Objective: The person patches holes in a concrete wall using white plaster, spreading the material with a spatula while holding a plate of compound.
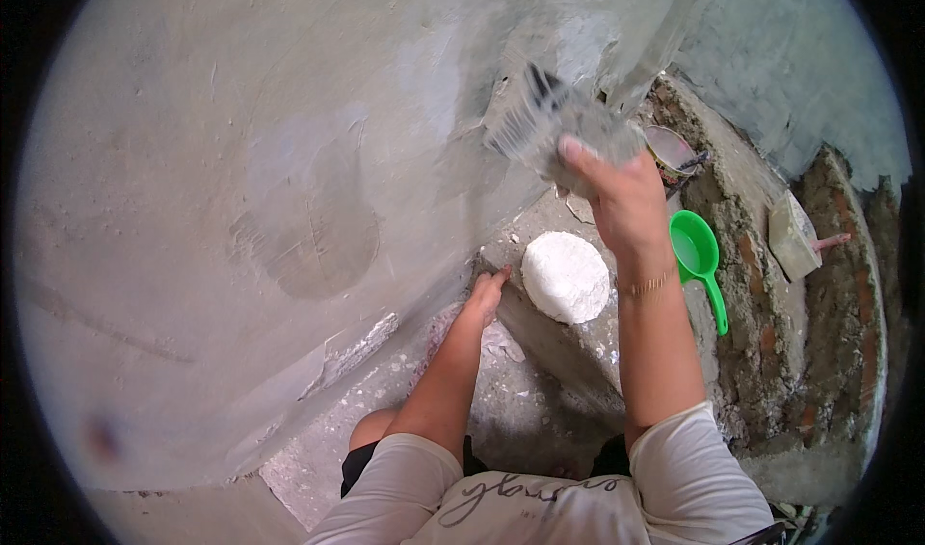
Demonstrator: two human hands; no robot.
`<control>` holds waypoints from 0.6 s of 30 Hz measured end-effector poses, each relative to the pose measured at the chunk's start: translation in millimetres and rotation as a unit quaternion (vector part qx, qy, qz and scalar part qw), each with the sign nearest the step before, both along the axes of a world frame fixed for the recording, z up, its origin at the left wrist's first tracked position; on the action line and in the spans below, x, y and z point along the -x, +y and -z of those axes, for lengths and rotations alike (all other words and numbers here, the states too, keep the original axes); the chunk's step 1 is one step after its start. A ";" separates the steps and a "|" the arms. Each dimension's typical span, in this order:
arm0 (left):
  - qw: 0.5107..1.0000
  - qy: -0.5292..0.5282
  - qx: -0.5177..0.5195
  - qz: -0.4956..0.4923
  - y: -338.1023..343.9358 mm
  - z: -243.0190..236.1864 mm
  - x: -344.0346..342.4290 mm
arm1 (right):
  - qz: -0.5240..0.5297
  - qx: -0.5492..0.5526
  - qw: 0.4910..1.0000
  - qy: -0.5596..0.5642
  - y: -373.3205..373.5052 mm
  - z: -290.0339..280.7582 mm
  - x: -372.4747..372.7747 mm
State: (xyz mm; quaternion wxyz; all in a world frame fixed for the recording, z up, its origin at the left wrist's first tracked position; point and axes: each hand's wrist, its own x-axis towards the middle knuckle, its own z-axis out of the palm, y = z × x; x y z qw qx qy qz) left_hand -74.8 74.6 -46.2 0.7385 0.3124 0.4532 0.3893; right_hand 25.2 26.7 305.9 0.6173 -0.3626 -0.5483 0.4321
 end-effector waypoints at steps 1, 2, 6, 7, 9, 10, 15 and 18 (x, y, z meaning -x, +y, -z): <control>1.000 -0.002 -0.001 0.006 -0.3 -4.5 -3.1 | -0.028 0.009 0.998 0.051 14.7 -3.9 0.0; 1.000 -0.004 0.004 0.006 -2.5 -8.6 -5.4 | -0.056 0.018 0.993 0.102 26.2 -4.7 0.9; 0.999 0.017 0.028 0.024 -15.5 -50.1 -7.3 | -0.056 0.180 0.967 0.173 60.5 47.8 -0.2; 0.999 0.029 0.031 0.030 -14.2 -53.0 -4.8 | -0.071 0.206 0.957 0.192 56.1 68.6 -1.8; 0.999 0.025 0.027 0.034 -13.8 -57.0 -3.6 | -0.068 0.222 0.952 0.200 34.1 86.0 -5.4; 0.999 0.024 0.025 0.035 -14.9 -56.4 -1.2 | -0.053 0.213 0.957 0.192 18.6 89.6 -6.7; 1.000 0.003 0.000 0.002 -1.6 -2.3 6.1 | 0.187 0.053 0.980 -0.033 11.9 46.2 -25.1; 0.997 0.056 0.038 0.021 -13.9 -53.0 -11.1 | 0.330 -0.156 0.916 -0.169 47.9 26.7 -38.1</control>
